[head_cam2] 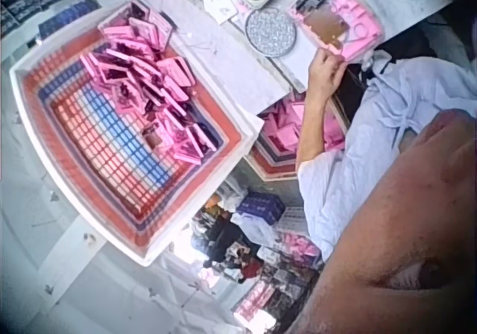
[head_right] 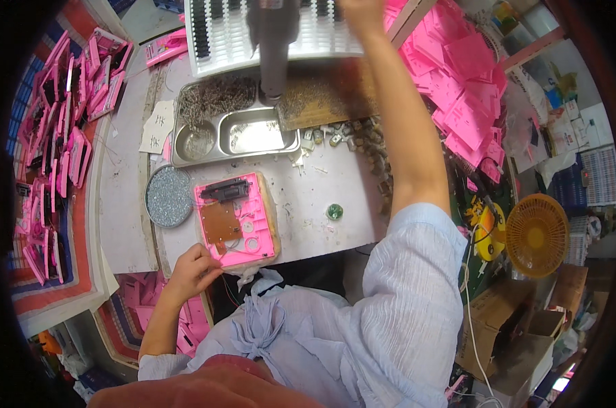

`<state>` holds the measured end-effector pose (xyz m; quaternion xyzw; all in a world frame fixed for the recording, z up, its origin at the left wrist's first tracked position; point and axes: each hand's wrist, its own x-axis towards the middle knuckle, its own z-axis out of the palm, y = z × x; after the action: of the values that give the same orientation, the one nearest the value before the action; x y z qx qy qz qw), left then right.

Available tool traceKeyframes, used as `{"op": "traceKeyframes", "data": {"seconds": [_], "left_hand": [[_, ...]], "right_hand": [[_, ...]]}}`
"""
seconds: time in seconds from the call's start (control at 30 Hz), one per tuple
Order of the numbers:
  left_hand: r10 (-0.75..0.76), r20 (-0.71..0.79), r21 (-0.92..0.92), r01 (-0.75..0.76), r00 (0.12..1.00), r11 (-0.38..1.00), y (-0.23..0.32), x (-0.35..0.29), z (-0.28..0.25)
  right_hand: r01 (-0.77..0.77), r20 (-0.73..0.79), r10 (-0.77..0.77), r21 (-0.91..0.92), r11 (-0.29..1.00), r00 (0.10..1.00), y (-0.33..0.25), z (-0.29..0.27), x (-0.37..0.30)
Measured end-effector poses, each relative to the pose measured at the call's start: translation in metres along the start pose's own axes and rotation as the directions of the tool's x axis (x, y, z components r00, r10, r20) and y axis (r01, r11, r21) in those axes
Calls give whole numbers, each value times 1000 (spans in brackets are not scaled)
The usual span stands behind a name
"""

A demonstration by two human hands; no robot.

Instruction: Assembling and soldering electronic components inside a pink toy camera housing.

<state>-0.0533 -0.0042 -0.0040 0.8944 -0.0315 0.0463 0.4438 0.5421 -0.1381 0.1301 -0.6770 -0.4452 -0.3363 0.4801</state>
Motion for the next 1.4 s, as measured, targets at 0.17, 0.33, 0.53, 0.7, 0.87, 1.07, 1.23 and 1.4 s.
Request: {"op": "traceKeyframes", "data": {"seconds": [0.17, 0.33, 0.53, 0.7, 0.87, 1.07, 1.23, 1.4], "left_hand": [[-38, -31, 40, 39, 999, 998, -2, -20, -5], [45, 20, 96, -46, 999, 994, -5, -4, -6], [-20, -24, -9, 19, 1000, 1000, -6, -12, -3], [-29, 2, -4, 29, 1000, 1000, -6, -11, -5], [-9, -11, -6, 9, 1000, 1000, -9, -12, -3], [14, 52, 6, -15, 999, 1000, -6, -5, -10], [72, 102, 107, -83, 992, 991, -4, 0, -14], [66, 157, 136, -88, 985, 987, -1, 0, -19]], "right_hand": [[-288, -201, 601, 733, 617, 774, -172, -93, -71], [-553, 613, 333, 206, 808, 716, -295, -90, -227], [-429, 803, 71, 240, 871, 592, -305, -44, -269], [-166, 814, -188, 327, 930, 550, -303, -29, -258], [-167, 805, -188, 333, 928, 563, -300, -29, -266], [-144, 810, -158, 286, 947, 565, -307, -32, -285], [-186, 805, -170, 327, 926, 568, -298, -41, -268], [-339, 753, 295, -101, 935, 588, -223, -61, -240]]}}
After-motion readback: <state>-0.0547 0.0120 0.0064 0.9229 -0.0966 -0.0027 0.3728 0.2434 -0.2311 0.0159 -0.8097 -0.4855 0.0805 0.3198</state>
